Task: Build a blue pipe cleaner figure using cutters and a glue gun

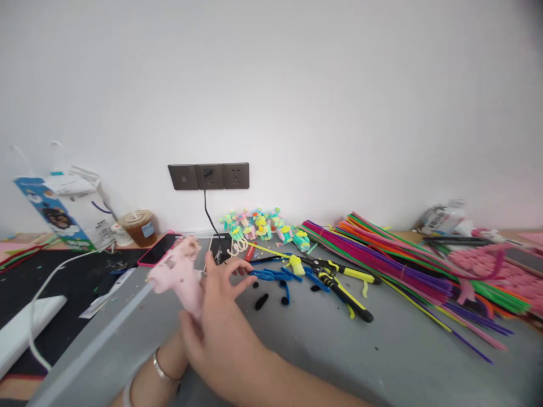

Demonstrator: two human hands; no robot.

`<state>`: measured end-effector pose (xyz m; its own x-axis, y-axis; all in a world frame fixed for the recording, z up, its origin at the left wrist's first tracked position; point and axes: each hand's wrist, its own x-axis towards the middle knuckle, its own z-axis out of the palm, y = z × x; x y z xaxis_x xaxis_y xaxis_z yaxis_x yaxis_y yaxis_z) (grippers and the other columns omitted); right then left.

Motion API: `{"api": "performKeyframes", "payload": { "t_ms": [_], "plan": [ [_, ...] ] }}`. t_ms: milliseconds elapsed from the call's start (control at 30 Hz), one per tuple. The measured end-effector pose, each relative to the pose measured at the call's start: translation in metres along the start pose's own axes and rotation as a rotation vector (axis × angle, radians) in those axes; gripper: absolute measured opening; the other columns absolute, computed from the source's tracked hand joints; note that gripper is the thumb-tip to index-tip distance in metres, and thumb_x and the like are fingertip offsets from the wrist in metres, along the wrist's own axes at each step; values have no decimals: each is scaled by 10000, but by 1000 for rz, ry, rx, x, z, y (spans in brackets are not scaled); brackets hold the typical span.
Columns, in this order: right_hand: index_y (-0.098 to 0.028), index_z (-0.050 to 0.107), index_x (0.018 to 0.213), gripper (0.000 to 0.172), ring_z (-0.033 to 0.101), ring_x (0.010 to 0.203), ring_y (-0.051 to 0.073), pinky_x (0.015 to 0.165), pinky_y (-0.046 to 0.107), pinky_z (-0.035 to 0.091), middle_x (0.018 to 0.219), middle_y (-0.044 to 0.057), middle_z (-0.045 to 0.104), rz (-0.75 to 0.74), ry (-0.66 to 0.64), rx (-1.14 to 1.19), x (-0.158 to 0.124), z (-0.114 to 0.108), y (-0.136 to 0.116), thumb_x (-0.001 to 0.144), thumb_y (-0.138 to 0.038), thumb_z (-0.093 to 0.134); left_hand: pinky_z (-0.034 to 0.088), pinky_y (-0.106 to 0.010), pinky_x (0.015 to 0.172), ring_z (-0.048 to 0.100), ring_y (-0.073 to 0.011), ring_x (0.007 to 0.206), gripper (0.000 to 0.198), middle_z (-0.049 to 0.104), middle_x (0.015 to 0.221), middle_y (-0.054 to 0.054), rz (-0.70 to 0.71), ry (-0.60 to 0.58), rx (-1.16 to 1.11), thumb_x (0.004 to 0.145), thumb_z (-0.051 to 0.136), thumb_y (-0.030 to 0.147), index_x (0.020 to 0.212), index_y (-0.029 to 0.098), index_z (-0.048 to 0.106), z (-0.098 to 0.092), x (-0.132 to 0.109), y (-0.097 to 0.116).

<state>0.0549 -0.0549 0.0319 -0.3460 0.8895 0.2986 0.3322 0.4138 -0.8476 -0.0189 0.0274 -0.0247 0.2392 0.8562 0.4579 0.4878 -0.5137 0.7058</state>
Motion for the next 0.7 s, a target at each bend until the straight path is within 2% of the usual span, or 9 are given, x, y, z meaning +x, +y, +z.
{"api": "performKeyframes", "payload": {
  "t_ms": [67,133,233,400,500,600,667,700],
  "plan": [
    [-157,97,1599,920,683,839,331,720,477,540,1058,187,702,89,64,-123,16,35,-3,821,-148,588,535,-339,740,634,-190,747,91,700,817,-25,16,-28,16,836,720,283,869,203,694,1,0,5],
    [-224,137,1605,846,689,830,337,664,471,537,1052,186,720,117,-2,-190,31,62,-5,865,-100,528,509,-298,688,618,-171,703,87,696,792,-13,28,-60,9,823,715,277,847,198,689,2,1,10],
    [-172,245,1589,745,699,857,366,653,494,533,1047,231,724,171,-38,-273,46,81,-11,888,-15,446,493,-259,686,623,-150,699,95,693,808,-4,23,-143,-31,836,703,283,868,195,686,3,3,17],
    [-137,309,1565,716,701,984,355,689,461,540,1188,255,694,297,-214,-468,53,78,-16,882,73,360,481,-237,681,626,-144,694,90,695,814,-2,-25,-277,-82,849,695,275,867,189,675,6,1,22],
    [-118,291,1561,693,670,1077,347,747,460,538,1368,255,600,288,-239,-508,48,77,-12,895,54,374,489,-235,673,626,-141,686,95,695,827,-7,-24,-335,-105,846,699,278,873,190,673,9,0,21],
    [-196,360,1524,626,651,1082,320,786,484,533,1415,194,583,172,-164,-537,34,66,-15,930,1,394,501,-236,639,617,-140,665,115,688,826,-19,14,-374,-125,850,690,303,874,191,677,10,0,20],
    [-173,505,1418,518,657,1000,315,751,467,532,1246,211,686,20,-159,-497,19,45,-22,920,-37,464,514,-238,623,616,-139,650,127,685,823,-26,40,-354,-148,845,685,315,867,190,680,10,1,19],
    [-189,568,1347,465,653,959,304,754,458,526,1160,189,718,-87,-103,-447,11,30,-27,908,-53,497,523,-239,615,619,-139,639,132,685,816,-27,50,-343,-162,836,689,320,857,190,684,11,1,19]
  ]
}}
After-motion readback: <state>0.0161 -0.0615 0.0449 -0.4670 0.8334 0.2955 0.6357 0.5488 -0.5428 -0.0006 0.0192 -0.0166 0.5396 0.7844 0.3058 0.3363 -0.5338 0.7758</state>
